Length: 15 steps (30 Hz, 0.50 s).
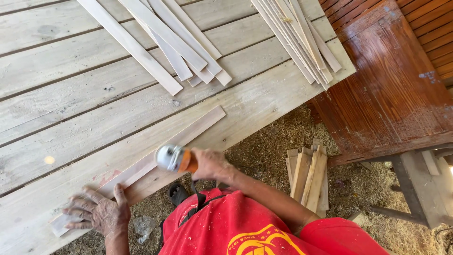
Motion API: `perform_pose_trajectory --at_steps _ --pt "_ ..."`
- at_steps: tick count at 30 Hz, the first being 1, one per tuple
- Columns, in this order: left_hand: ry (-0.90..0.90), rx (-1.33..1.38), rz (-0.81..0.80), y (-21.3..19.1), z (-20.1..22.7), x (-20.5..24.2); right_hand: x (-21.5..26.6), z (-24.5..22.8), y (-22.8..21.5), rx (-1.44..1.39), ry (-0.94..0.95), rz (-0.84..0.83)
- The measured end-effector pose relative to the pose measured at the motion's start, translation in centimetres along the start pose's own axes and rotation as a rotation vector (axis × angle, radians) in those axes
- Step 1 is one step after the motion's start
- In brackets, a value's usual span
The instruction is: Sanding strips of wood using an angle grinder with a sanding disc on a wooden table.
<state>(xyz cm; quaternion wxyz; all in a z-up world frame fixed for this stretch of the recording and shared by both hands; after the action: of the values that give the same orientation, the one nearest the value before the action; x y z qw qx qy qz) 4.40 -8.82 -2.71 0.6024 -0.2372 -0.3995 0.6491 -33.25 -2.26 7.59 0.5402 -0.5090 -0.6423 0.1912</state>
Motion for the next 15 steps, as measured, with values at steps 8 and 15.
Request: perform_pose_trajectory --at_steps 8,15 --pt "0.268 -0.129 -0.128 -1.8 2.4 -0.5 2.4 1.2 -1.4 -0.114 0.0 0.021" --pt "0.571 -0.304 -0.161 -1.7 7.8 0.2 2.7 7.7 -4.2 -0.255 0.092 0.251"
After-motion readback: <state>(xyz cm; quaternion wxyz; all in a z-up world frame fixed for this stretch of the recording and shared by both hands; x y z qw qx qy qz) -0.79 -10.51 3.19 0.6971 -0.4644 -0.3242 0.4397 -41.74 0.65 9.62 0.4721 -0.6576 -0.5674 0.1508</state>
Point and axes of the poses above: each hand's wrist, its own x-axis away from the middle knuckle, its own y-axis out of the palm, z = x × y, the point moved 8 cm from there along -x, towards the middle knuckle, and after that the axes turned 10 degrees about x, right-handed, at the moved point
